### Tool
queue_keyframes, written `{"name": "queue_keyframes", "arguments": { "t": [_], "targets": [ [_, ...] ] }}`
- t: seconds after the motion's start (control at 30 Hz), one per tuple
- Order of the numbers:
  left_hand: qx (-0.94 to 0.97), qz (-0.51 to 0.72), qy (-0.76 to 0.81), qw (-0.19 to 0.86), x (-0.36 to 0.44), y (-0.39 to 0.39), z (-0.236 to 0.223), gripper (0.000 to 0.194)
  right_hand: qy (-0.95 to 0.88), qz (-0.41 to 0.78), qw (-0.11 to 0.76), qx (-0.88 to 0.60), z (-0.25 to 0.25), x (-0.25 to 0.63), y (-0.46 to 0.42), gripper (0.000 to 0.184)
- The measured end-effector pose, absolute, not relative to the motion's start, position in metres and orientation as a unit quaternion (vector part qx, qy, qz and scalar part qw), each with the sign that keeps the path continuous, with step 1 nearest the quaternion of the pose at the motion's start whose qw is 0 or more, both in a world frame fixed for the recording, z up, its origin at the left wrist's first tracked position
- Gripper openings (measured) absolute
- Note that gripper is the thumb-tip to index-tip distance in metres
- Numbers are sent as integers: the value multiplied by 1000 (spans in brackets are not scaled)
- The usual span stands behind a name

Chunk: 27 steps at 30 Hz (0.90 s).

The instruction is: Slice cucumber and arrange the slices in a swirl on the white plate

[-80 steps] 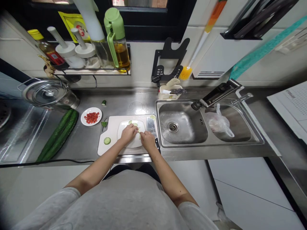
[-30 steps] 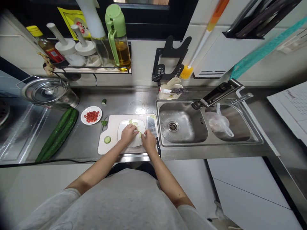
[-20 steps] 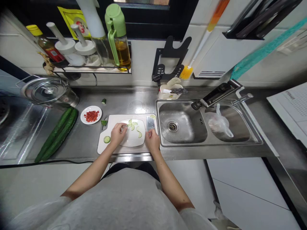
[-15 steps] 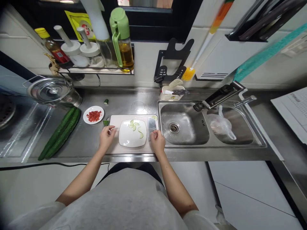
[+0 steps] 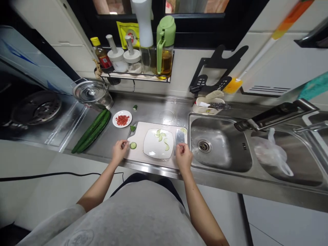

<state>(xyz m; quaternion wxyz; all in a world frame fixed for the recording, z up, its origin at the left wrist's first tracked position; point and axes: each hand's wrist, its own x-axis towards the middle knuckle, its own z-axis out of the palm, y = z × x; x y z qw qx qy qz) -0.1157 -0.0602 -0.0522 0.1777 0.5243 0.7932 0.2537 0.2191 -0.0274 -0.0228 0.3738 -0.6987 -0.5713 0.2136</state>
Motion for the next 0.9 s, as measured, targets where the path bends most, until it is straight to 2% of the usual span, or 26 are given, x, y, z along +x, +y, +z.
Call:
{"name": "queue_keyframes", "arguments": {
  "t": [0.27,0.53,0.77,0.9],
  "targets": [
    [522,178,807,209,-103,-64,-61,34,-578,227,370,-691,-20,211,-30,30],
    [518,145,819,201,-100,-60,-65,32,-573,235,365,-695,-20,212,-37,30],
    [519,187,811,195,-97,-59,-61,16,-576,236,364,-693,-21,210,-37,31],
    [476,247,807,246,-97,-58,-57,11,-581,245,366,-684,-22,209,-38,31]
  ]
}}
